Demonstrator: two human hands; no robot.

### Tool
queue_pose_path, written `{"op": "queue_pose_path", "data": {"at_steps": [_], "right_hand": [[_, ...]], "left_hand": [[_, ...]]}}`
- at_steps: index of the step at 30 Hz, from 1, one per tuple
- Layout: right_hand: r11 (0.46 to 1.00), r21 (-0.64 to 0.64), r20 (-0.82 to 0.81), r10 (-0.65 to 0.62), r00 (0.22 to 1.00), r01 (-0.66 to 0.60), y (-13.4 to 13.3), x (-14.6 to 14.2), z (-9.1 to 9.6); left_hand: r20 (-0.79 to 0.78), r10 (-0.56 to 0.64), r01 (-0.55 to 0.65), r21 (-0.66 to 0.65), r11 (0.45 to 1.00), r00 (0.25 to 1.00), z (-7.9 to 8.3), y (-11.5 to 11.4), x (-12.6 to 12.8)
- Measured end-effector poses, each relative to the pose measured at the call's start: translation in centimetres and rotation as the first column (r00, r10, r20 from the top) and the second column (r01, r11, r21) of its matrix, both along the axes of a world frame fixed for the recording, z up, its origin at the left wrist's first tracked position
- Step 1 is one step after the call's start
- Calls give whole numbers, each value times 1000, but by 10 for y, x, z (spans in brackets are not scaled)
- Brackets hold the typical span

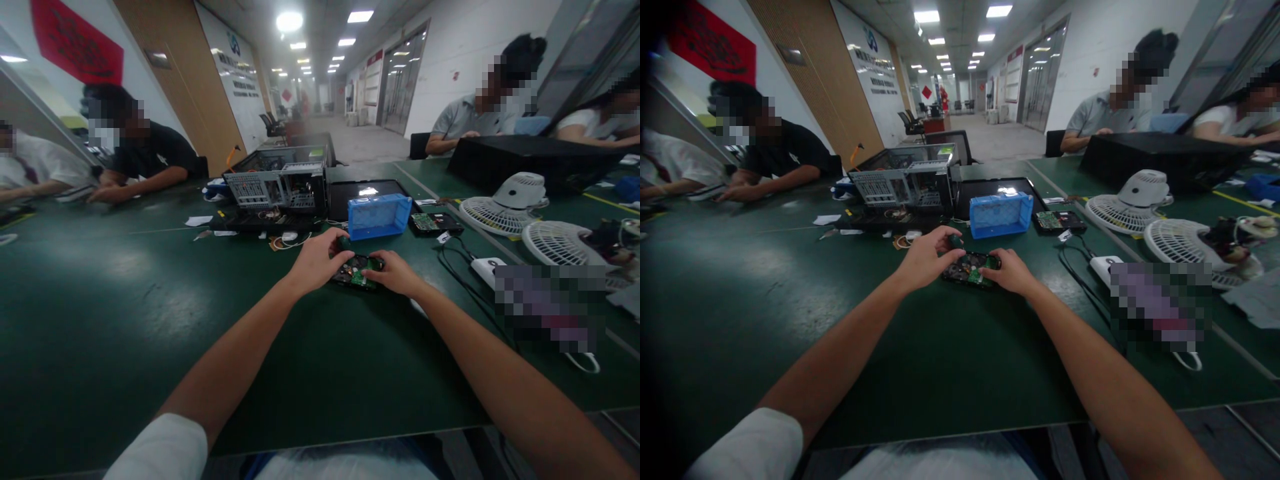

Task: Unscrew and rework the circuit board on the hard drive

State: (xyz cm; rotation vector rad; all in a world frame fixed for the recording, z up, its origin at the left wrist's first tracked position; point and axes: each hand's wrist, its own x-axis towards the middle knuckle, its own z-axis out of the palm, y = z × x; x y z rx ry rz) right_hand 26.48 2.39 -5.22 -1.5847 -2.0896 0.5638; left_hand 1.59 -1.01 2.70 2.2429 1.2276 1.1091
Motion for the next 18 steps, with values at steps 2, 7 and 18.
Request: {"op": "queue_pose_path", "data": {"at_steps": [2, 7, 18], "right_hand": [[1000, -5, 2, 2, 1000, -2, 0, 0, 1], [1000, 14, 21, 9, 1000, -9, 1, 1, 2], [1000, 17, 7, 2, 1000, -2, 1, 1, -1]], "left_hand": [[-12, 1, -1, 9, 1000, 1000, 0, 0, 0], [-14, -2, 3, 45, 999, 1000, 2, -1, 0], [-70, 0, 3, 51, 999, 998, 2, -1, 0]]}}
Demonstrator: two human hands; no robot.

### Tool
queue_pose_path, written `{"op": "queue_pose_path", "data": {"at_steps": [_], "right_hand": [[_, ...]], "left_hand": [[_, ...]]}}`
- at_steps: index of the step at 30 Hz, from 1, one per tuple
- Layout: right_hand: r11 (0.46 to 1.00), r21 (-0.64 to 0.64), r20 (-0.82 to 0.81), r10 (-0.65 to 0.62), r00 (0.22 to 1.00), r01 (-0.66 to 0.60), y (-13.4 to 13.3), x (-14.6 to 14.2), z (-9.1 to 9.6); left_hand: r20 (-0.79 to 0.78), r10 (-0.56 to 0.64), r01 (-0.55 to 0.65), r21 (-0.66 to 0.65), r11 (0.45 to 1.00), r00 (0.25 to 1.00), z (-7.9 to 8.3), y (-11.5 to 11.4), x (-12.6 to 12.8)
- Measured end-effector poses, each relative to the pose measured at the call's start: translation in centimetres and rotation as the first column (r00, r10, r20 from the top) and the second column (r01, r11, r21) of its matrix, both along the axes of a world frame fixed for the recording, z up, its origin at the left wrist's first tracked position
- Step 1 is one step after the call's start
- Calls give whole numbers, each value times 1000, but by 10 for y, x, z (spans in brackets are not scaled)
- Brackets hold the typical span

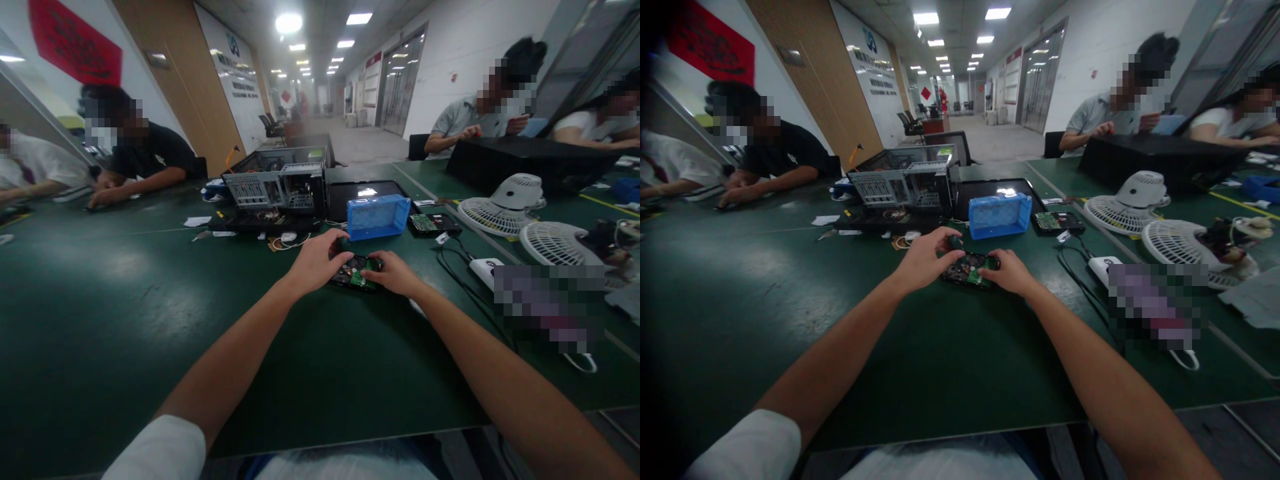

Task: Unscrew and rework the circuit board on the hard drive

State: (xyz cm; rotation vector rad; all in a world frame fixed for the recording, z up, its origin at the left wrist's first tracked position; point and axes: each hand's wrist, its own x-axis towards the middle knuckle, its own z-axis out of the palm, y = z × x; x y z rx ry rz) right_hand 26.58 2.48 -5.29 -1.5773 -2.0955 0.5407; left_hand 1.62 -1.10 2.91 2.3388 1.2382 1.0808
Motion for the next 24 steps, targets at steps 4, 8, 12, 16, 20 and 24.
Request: {"op": "queue_pose_path", "data": {"at_steps": [4, 8, 12, 16, 20, 24], "right_hand": [[1000, 11, -6, 1, 1000, -1, 1, 0, -1], [1000, 19, 3, 14, 1000, -14, 0, 0, -1], [1000, 16, 5, 9, 1000, -9, 1, 0, -1], [1000, 12, 3, 8, 1000, -8, 2, 2, -2], [1000, 3, -2, 10, 1000, -10, 2, 2, -2], [1000, 22, 13, 14, 1000, -14, 2, 2, -3]], "left_hand": [[-7, -8, 8, 31, 999, 1000, 2, -2, 2], [9, 38, -38, 99, 994, 999, 5, -4, 3], [49, 76, -81, 120, 989, 996, 7, -3, 1], [163, 21, -29, 50, 998, 986, 2, 2, -1], [344, -75, 119, -109, 987, 936, -7, 6, 2], [410, -82, 137, -106, 985, 908, -10, 7, 6]]}}
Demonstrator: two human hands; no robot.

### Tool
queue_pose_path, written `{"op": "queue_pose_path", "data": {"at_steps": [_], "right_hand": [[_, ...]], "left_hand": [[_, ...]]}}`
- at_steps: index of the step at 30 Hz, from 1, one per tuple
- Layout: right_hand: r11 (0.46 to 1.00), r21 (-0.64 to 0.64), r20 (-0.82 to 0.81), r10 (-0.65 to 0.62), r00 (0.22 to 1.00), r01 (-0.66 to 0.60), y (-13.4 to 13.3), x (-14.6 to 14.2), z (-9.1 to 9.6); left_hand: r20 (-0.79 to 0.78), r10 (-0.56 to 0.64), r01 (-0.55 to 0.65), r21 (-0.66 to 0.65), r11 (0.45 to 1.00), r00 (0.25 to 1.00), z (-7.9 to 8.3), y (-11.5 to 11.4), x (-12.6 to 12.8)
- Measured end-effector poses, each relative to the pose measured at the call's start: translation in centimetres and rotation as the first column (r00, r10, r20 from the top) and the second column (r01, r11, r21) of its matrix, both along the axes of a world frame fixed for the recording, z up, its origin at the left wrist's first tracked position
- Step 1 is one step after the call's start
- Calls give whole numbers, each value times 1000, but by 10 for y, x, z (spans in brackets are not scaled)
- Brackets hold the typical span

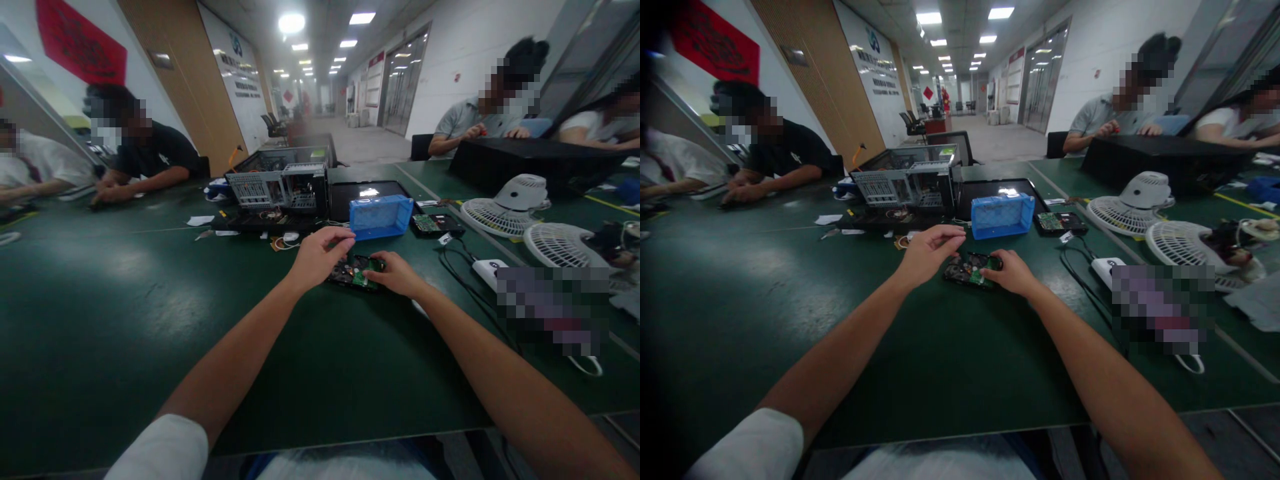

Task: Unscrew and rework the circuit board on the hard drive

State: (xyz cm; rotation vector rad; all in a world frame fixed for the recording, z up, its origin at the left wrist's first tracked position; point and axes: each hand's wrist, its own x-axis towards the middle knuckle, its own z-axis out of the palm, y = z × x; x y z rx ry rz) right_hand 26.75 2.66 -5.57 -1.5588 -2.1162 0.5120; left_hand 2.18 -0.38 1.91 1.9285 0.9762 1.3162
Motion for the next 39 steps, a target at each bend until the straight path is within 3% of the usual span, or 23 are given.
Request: {"op": "queue_pose_path", "data": {"at_steps": [4, 14, 16, 21, 27, 32, 39], "right_hand": [[1000, 11, 3, 13, 1000, -13, 2, 1, -1], [1000, 11, -15, 11, 1000, -11, 2, 1, -1], [1000, 11, -16, 11, 1000, -11, 2, 1, -1], [1000, 6, 0, 13, 1000, -13, 2, -1, 1], [1000, 14, 2, 3, 1000, -3, 1, -1, 0], [1000, 27, -3, 12, 1000, -11, 3, 0, -3], [1000, 3, 0, -1, 1000, 1, 0, -2, 2]], "left_hand": [[-35, 97, -96, 53, 994, 995, -1, 1, 0], [18, -1, 2, -53, 999, 1000, -6, 6, -1], [-20, 31, -31, -9, 999, 999, -6, 4, -1], [-181, 198, -145, 268, 953, 963, -2, -3, -1], [-281, 217, -104, 366, 925, 935, -2, -2, 0], [-279, 232, -139, 317, 938, 932, -7, -2, 2], [-127, 101, -84, 135, 987, 987, -8, -5, 5]]}}
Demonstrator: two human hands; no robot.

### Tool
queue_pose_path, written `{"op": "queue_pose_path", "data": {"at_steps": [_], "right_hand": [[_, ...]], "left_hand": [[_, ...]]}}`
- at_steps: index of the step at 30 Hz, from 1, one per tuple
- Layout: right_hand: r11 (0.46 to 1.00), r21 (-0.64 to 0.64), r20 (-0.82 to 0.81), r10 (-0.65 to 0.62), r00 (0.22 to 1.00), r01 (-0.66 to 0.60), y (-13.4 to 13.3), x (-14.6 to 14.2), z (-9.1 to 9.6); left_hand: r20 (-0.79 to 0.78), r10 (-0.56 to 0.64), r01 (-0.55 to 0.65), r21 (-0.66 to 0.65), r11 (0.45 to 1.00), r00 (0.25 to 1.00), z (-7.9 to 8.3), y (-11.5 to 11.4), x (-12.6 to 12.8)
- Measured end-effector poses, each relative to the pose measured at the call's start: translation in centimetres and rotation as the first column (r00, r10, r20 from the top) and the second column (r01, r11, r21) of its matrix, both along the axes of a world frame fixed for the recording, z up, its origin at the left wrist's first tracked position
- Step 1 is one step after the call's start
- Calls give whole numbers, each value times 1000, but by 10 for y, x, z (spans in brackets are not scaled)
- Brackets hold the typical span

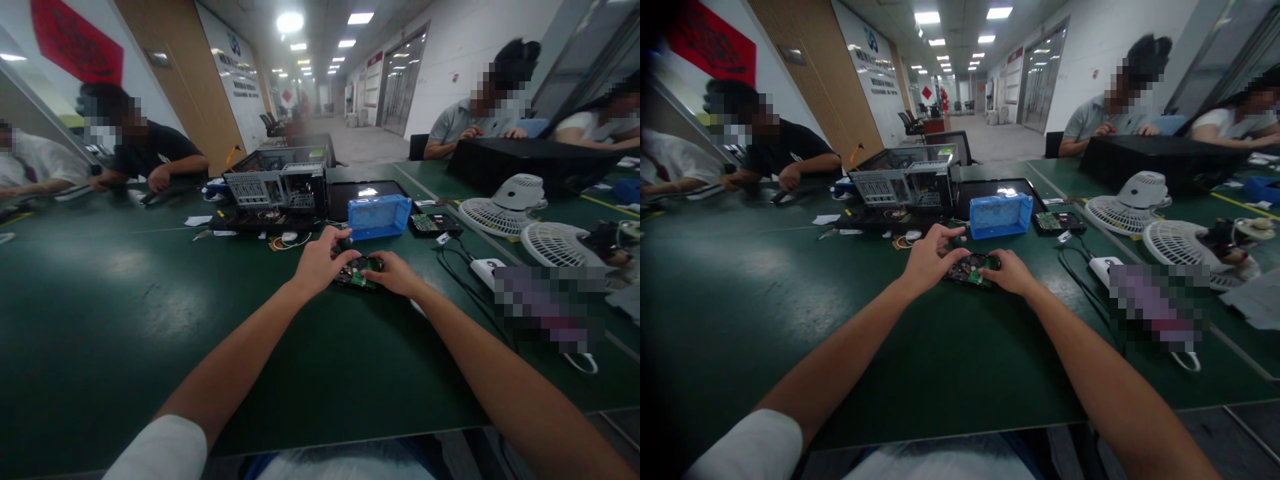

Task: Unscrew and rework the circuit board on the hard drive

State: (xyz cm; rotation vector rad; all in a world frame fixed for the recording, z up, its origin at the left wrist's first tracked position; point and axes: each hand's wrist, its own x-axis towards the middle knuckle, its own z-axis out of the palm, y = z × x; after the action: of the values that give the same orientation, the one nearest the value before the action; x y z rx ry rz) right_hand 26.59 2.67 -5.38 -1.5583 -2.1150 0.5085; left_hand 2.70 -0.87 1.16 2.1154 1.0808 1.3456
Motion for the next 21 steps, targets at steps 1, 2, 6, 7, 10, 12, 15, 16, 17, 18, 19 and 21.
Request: {"op": "queue_pose_path", "data": {"at_steps": [1, 2, 6, 7, 10, 12, 15, 16, 17, 18, 19, 21], "right_hand": [[1000, -2, 0, -3, 1000, 3, 0, 0, 0], [1000, -2, -1, -7, 1000, 7, 0, 0, 0], [1000, 13, 0, 5, 1000, -5, 1, 1, -3], [1000, 18, 0, 8, 1000, -8, 2, 1, -4], [1000, 26, 1, 5, 1000, -5, 2, 1, -3], [1000, 21, 3, 8, 1000, -8, 1, 1, -2], [1000, 18, 1, 16, 1000, -16, 2, 1, -3], [1000, 19, 0, 14, 1000, -14, 2, 1, -3], [1000, 22, -1, 14, 1000, -14, 3, 1, -4], [999, 27, -2, 17, 1000, -17, 3, 2, -5], [999, 35, -3, 21, 1000, -21, 4, 2, -6], [998, 53, -1, 30, 1000, -30, 4, 3, -7]], "left_hand": [[26, -13, 14, -11, 1000, 1000, 0, 0, 1], [53, -26, 27, -20, 999, 998, -1, -1, 2], [141, -72, 82, -66, 994, 987, -5, -1, 5], [148, -85, 96, -73, 993, 985, -6, -1, 5], [131, -115, 125, -75, 989, 985, -6, -1, 4], [64, -94, 97, -42, 994, 994, -3, -1, 3], [-109, -6, 17, 99, 995, 994, 3, -2, 0], [-149, 27, -4, 151, 989, 989, 5, -1, -1], [-172, 53, -19, 193, 981, 984, 6, -1, -2], [-183, 72, -30, 224, 974, 981, 7, -1, -3], [-188, 85, -38, 243, 969, 979, 7, -1, -3], [-201, 94, -39, 261, 965, 975, 8, 0, -4]]}}
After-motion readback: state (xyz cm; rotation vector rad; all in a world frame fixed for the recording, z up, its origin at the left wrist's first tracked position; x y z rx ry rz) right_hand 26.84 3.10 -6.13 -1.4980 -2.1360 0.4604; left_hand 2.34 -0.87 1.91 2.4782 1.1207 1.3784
